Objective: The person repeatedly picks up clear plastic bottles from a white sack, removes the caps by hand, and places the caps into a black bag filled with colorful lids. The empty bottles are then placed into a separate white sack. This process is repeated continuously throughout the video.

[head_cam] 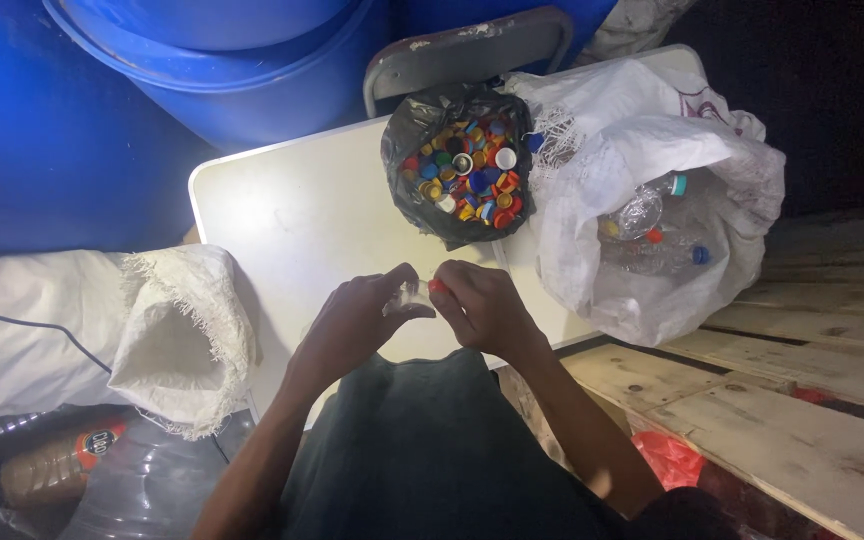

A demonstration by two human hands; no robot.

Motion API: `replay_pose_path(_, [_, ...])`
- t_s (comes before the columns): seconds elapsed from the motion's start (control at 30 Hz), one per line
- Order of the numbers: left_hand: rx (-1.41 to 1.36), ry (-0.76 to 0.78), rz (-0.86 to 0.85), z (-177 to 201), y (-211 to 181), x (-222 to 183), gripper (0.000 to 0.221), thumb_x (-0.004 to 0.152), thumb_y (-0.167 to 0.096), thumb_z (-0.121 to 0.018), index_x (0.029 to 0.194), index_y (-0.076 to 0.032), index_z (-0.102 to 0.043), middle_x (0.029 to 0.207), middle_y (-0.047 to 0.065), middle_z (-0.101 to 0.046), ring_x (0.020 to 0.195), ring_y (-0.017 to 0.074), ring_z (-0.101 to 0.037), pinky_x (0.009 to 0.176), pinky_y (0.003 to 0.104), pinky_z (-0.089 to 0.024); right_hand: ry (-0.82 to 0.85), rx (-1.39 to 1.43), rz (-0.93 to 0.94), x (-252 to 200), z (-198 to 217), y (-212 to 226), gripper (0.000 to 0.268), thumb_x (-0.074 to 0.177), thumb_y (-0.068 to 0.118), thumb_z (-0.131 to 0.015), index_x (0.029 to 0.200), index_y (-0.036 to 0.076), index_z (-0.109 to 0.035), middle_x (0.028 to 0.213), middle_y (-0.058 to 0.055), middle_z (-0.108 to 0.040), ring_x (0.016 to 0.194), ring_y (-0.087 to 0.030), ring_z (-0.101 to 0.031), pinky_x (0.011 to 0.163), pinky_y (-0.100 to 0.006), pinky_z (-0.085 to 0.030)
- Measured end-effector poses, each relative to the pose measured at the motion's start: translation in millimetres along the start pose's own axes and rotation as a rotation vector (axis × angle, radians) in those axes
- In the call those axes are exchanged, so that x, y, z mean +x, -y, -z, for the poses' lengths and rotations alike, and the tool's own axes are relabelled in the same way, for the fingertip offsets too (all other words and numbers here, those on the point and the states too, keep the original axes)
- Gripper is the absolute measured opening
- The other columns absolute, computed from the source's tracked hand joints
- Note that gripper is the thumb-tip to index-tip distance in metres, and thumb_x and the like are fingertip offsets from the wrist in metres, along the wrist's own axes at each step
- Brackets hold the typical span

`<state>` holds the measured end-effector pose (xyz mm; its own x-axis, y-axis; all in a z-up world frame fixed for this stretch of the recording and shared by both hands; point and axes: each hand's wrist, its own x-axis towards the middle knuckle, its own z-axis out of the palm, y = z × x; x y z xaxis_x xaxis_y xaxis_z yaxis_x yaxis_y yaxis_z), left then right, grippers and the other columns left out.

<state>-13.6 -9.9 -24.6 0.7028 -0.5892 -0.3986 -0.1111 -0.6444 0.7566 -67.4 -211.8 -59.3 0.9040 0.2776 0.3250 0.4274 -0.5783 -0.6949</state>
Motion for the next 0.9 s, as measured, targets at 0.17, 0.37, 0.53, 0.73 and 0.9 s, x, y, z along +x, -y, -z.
replay_pose_path(0.17, [0.232, -0.11, -0.068, -13.3, 5.4, -3.4, 0.033, 0.091, -0.026, -0.074, 0.115, -0.006, -0.063, 0.087, 0.012, -0.074, 0.079, 0.0274, -0.071, 0.069, 0.043, -0.054, 0.065, 0.02, -0.151, -7.0, -4.0, 3.9, 0.023, 0.106, 0.018, -0.053, 0.089, 0.002, -0.054, 0.07, -0.013, -0.057, 0.06, -0.029, -0.058, 0.056, -0.042, -0.044])
replay_pose_path(0.37, [0.632, -0.19, -0.22, -24.6, 16.7, -0.8, 0.042, 0.089, -0.01, -0.07, 0.128, 0.0, -0.06, 0.087, 0.015, -0.072, 0.08, 0.0263, -0.069, 0.071, 0.04, -0.055, 0.191, 0.223, -0.397, -16.7, -7.3, -3.1, 0.031, 0.108, 0.023, -0.046, 0.088, 0.002, -0.056, 0.064, -0.011, -0.054, 0.056, -0.021, -0.051, 0.056, -0.036, -0.041])
replay_pose_path(0.53, [0.607, -0.242, -0.29, -14.6, 1.1, 2.7, 0.041, 0.09, -0.011, -0.072, 0.128, 0.0, -0.059, 0.087, 0.016, -0.072, 0.078, 0.0284, -0.069, 0.07, 0.041, -0.055, 0.103, 0.507, -0.535, -20.1, -11.4, -5.3, 0.033, 0.111, 0.027, -0.044, 0.093, 0.002, -0.056, 0.069, -0.005, -0.047, 0.063, -0.015, -0.044, 0.059, -0.033, -0.038])
replay_pose_path(0.73, [-0.03, -0.384, -0.164, -11.5, -27.8, 3.1, 0.045, 0.09, -0.033, -0.077, 0.112, -0.003, -0.051, 0.092, 0.017, -0.069, 0.083, 0.0298, -0.069, 0.069, 0.041, -0.053, -0.183, 0.87, -0.51, -30.7, -34.5, -9.8, 0.04, 0.109, 0.041, -0.043, 0.123, 0.005, -0.055, 0.09, -0.003, -0.061, 0.08, -0.012, -0.058, 0.068, -0.03, -0.044])
replay_pose_path(0.9, [-0.696, -0.367, -0.241, -34.3, -6.4, 22.5, 0.041, 0.114, -0.044, -0.043, 0.131, -0.006, -0.043, 0.114, 0.009, -0.061, 0.108, 0.0184, -0.061, 0.091, 0.034, -0.052, -0.108, 0.731, -0.378, -43.4, -47.4, -2.7, 0.058, 0.108, 0.025, -0.058, 0.155, 0.003, -0.031, 0.145, -0.018, -0.048, 0.128, -0.026, -0.053, 0.107, -0.04, -0.043])
